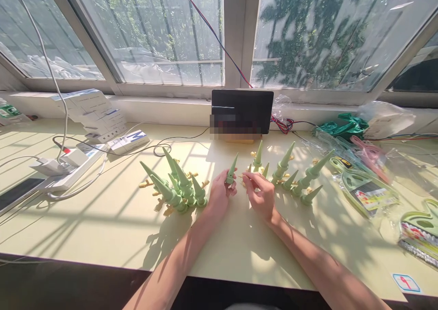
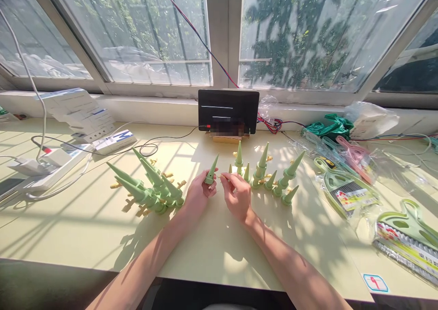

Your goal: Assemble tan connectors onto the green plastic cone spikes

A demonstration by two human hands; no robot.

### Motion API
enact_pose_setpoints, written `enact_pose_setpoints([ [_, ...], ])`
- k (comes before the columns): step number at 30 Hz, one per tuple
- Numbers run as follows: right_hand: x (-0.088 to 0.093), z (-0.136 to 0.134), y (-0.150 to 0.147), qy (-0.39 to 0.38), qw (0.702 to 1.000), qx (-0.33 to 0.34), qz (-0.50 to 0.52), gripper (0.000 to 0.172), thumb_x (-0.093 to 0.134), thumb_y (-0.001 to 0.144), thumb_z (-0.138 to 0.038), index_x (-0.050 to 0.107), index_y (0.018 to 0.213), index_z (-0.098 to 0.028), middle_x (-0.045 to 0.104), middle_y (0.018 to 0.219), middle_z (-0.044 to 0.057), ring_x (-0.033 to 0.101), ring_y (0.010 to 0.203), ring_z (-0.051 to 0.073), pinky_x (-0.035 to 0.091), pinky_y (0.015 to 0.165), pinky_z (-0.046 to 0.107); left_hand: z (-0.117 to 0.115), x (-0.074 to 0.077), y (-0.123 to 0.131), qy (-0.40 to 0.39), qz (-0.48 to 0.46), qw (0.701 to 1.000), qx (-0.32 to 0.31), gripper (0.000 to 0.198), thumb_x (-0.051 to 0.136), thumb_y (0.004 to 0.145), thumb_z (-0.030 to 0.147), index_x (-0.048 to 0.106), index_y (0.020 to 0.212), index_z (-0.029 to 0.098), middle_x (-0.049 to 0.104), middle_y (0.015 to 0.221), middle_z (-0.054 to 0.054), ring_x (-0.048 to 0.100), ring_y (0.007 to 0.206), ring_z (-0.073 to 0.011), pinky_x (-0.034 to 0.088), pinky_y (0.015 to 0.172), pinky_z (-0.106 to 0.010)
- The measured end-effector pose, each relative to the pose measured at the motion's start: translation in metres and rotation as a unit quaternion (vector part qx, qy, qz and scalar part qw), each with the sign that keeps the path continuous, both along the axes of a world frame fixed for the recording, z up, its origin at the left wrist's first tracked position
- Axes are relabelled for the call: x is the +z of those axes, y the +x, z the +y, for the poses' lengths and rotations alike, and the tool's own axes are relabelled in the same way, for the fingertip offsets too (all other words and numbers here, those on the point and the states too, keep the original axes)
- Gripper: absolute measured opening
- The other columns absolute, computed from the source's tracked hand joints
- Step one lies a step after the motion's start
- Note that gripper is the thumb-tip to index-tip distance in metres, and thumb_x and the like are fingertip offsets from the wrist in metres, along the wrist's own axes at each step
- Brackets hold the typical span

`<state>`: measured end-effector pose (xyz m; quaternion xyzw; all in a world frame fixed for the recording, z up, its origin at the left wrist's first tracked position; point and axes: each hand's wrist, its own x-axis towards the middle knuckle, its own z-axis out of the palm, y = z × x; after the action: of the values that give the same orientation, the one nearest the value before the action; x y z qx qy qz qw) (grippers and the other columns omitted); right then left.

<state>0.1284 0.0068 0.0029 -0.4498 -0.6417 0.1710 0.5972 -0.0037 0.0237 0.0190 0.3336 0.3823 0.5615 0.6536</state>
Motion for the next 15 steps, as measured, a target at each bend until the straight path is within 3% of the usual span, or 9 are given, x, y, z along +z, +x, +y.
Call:
enact_pose_setpoints([
  [7, 0.0036, -0.0016, 0.0018, 0.003, 1.000, 0.012, 0.015, 0.018, 0.054, 0.097, -0.024, 0.070, 0.104, -0.019, 0.068, 0.084, 0.004, 0.061, 0.066, 0.015, 0.054, 0.062, 0.029, -0.0028, 0.0032, 0.0007, 0.023, 0.005, 1.000, -0.017, 0.030, 0.065, 0.085, 0.038, 0.068, 0.106, 0.017, 0.056, 0.087, -0.004, 0.052, 0.065, -0.0109, 0.044, 0.055, -0.026],
  [15, 0.0018, -0.0016, 0.0007, -0.016, 0.999, 0.036, -0.006, 0.020, 0.054, 0.097, -0.027, 0.069, 0.109, -0.020, 0.070, 0.095, 0.007, 0.064, 0.070, 0.015, 0.057, 0.063, 0.030, -0.0042, 0.0053, 0.0023, 0.046, 0.049, 0.998, -0.005, 0.026, 0.064, 0.087, 0.040, 0.065, 0.101, 0.018, 0.058, 0.085, -0.002, 0.051, 0.054, -0.0078, 0.038, 0.050, -0.024],
])
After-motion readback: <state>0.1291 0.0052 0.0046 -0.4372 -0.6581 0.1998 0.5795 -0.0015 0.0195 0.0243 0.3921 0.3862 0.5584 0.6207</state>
